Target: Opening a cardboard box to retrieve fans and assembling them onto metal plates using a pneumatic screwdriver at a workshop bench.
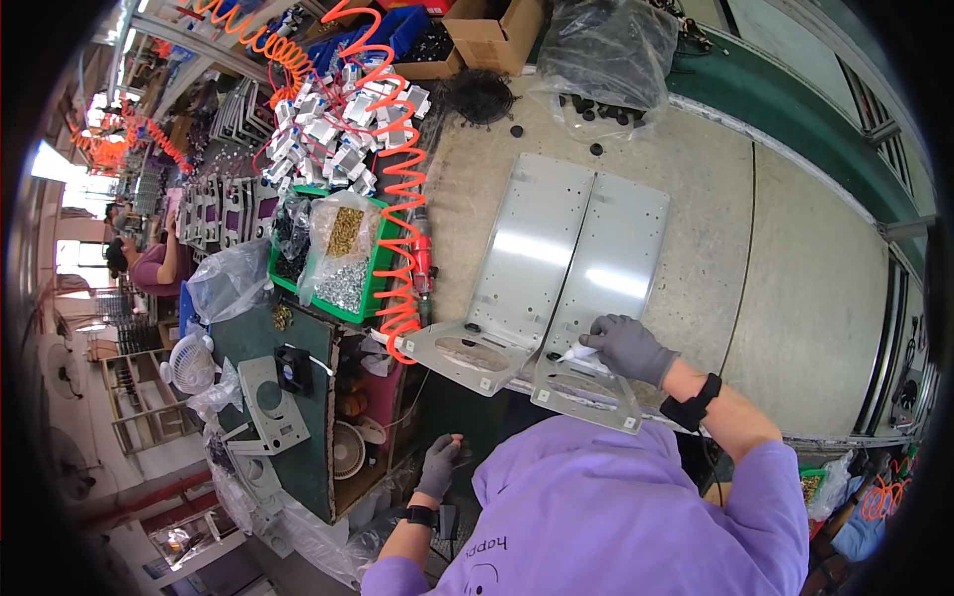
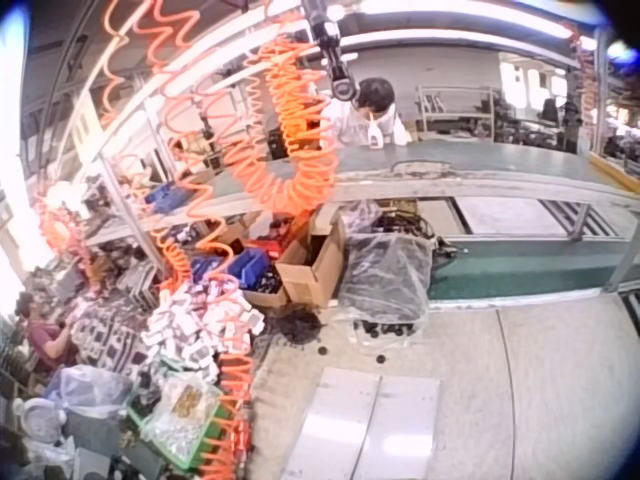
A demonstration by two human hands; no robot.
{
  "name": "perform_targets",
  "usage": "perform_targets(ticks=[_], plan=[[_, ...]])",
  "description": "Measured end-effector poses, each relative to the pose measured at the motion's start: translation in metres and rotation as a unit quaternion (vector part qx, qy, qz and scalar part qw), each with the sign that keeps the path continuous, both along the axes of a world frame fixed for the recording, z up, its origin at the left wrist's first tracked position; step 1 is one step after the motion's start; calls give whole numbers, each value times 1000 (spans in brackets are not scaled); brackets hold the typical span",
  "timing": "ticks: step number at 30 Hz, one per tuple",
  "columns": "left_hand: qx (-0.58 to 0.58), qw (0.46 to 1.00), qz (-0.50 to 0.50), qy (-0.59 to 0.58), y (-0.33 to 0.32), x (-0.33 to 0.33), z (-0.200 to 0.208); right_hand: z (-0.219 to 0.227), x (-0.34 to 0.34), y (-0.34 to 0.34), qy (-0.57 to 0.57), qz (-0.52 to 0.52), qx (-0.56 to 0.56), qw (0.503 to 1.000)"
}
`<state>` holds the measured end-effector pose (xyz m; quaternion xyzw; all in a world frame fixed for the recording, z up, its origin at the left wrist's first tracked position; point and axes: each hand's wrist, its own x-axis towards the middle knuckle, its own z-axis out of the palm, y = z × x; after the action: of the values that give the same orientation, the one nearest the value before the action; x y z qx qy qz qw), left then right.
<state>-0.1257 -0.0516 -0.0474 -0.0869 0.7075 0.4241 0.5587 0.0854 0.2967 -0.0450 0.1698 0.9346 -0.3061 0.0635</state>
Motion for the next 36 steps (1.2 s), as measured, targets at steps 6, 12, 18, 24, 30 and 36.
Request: perform_targets(ticks=[6,12,18,24,30,36], plan=[[16,999,-34,-26,2,7,-4,0,-5,1,3,4,10,1000],[11,999,-30,-19,5,7,-2,0,-4,4,-3,12,8,1000],[16,999,-38,-16,12,6,0,0,-5,4,7,5,5,1000],[15,999,-37,-15,13,6,1,2,-2,10,2,-42,-82,996],[-8,999,-38,-22,14,3,2,5,-25,18,70,-150,-189,968],[16,999,-25,-15,18,6,7,6,-82,14,105,-93,-181,973]])
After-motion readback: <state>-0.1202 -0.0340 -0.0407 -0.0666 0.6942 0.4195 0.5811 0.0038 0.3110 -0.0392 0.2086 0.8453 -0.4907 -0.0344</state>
